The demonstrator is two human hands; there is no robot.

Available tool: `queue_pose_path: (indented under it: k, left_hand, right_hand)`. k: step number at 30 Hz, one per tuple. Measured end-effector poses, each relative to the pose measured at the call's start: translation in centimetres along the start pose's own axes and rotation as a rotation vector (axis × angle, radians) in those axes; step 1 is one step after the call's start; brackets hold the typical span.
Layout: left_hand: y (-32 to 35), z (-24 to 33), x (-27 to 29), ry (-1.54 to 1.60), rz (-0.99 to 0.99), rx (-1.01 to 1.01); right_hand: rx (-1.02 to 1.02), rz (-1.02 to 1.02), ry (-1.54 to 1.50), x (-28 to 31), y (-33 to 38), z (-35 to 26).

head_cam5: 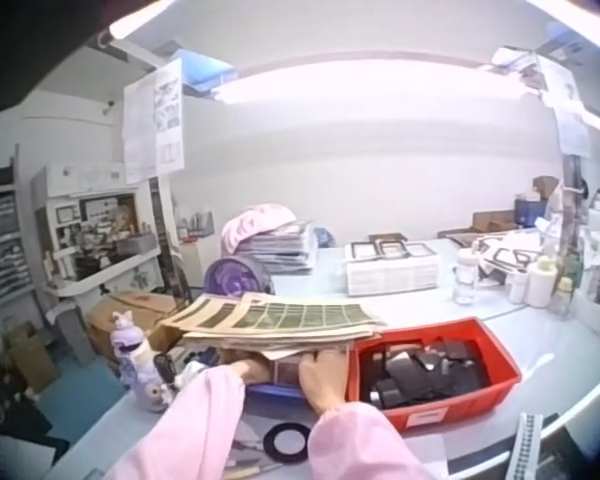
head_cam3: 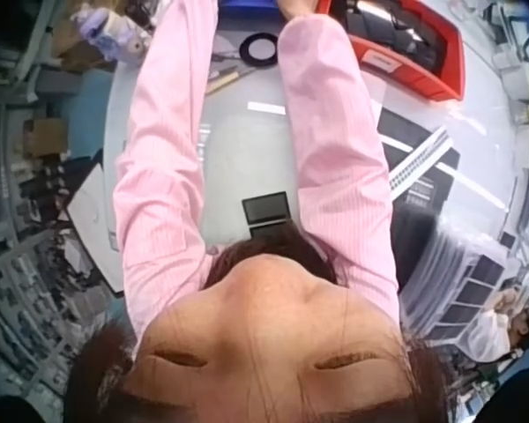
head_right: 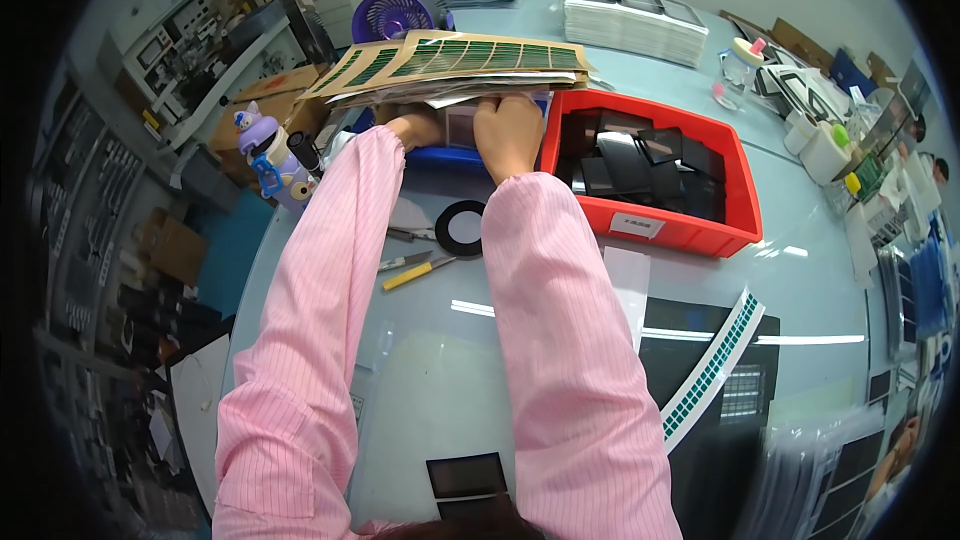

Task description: Applying small adhesive components and labels to solar cell units at a factory workbench.

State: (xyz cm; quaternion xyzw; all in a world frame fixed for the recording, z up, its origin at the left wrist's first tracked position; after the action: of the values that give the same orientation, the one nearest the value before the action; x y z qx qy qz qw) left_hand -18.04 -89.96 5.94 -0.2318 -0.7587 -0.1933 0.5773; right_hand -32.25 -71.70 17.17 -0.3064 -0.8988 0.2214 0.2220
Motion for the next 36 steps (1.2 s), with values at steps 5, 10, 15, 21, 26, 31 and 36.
queue_pose_path:
  k: [5,10,15,21,26,31,36]
  left_hand:
    - [2.3,2.9,3.3,0.285,0.028,0.160]
    - [7.7,2.7,7.0,0.743,0.160,0.359]
    - [8.5,1.4,7.8,0.935,0.145,0.278]
    - [8.8,2.6,8.8,0.843,-0.032,0.217]
    - [8.6,4.2,8.6,0.999,-0.301,0.230]
    - [8.1,0.5,6.8,0.544,-0.079,0.208]
    - [8.7,5.4,9.8,0.609,-0.309,0.199]
  right_hand:
    - [-0.007,0.024,0.015,0.8,-0.3,2.0]
    - [-0.069,0.041,-0.037,1.4,0.0,1.4]
    - [-0.084,0.033,-0.054,1.4,0.0,0.3]
    - [-0.107,0.001,-0.034,1.4,-0.2,0.8]
    - [-0.090,0.010,-0.016,1.8,-0.3,1.7]
    - [-0.090,0.010,-0.084,0.0,0.2,-0.5]
    - [-0.118,0.039,-0.053,1.8,-0.3,1.1]
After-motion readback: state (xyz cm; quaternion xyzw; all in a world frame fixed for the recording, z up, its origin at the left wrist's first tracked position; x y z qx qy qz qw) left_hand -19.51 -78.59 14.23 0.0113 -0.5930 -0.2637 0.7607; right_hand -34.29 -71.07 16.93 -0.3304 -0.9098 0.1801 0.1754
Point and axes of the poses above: each hand's wrist, its own y-axis away from the middle knuckle, its own x-axis out of the back of the hand, z = x × y, the point moved 6 cm from there along -y, towards the middle knuckle, and after that the axes turned 2 degrees about -x, right-handed, at the moved point
